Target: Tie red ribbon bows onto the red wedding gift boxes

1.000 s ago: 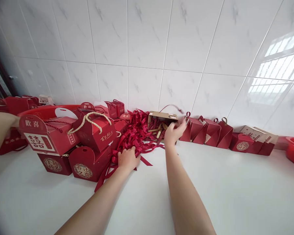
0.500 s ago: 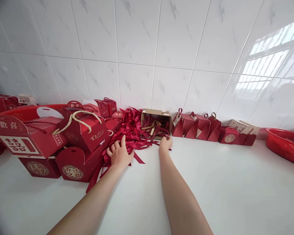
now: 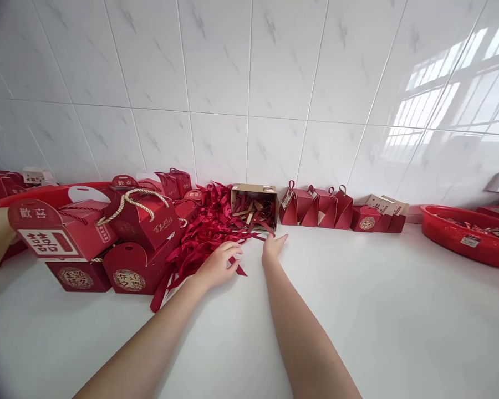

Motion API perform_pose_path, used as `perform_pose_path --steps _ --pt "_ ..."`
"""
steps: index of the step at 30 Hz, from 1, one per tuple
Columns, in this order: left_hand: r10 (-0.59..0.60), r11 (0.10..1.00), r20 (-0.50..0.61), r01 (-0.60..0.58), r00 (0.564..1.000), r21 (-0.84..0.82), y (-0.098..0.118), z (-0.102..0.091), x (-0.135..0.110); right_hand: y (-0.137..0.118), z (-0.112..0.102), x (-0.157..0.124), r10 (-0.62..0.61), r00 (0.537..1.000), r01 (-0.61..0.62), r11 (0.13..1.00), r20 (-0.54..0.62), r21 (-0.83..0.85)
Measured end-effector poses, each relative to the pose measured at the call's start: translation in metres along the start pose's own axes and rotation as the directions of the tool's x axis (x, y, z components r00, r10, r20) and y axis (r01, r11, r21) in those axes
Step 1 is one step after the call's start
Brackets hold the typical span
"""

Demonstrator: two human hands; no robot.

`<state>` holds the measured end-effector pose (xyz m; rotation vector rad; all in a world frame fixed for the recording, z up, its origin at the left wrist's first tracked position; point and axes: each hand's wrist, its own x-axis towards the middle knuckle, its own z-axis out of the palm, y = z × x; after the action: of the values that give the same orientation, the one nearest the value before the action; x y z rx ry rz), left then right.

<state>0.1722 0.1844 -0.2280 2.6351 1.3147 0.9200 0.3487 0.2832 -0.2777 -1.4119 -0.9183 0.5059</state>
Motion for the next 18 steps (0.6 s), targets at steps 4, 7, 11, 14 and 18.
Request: perform_pose_path --steps 4,7,11,14,18 --pt "-0.037 0.999 0.068 0.036 0.997 0.016 0.013 0.006 -0.006 -0.016 -0.018 -0.023 -0.041 0.999 0.042 0.985 0.009 -0.168" --pt "-0.191 0.979 0.045 0.187 0.981 0.081 0.011 0.008 -0.009 -0.028 -0.030 -0.037 -0.105 0.982 0.144 0.953 0.158 -0.265" --pt "-0.400 0.908 -0.027 0.400 0.916 0.123 0.000 0.006 -0.008 -0.040 -0.043 -0.066 -0.183 0.872 0.352 0.880 0.454 -0.320" --pt "-0.432 0.896 -0.003 0.429 0.902 0.112 -0.005 0.004 -0.007 -0.050 -0.051 -0.099 -0.236 0.642 0.562 0.792 0.729 -0.238" --pt "-0.415 0.908 0.064 0.409 0.908 0.090 -0.007 0.001 -0.008 -0.062 -0.063 -0.135 -0.178 0.406 0.695 0.697 0.897 -0.176"
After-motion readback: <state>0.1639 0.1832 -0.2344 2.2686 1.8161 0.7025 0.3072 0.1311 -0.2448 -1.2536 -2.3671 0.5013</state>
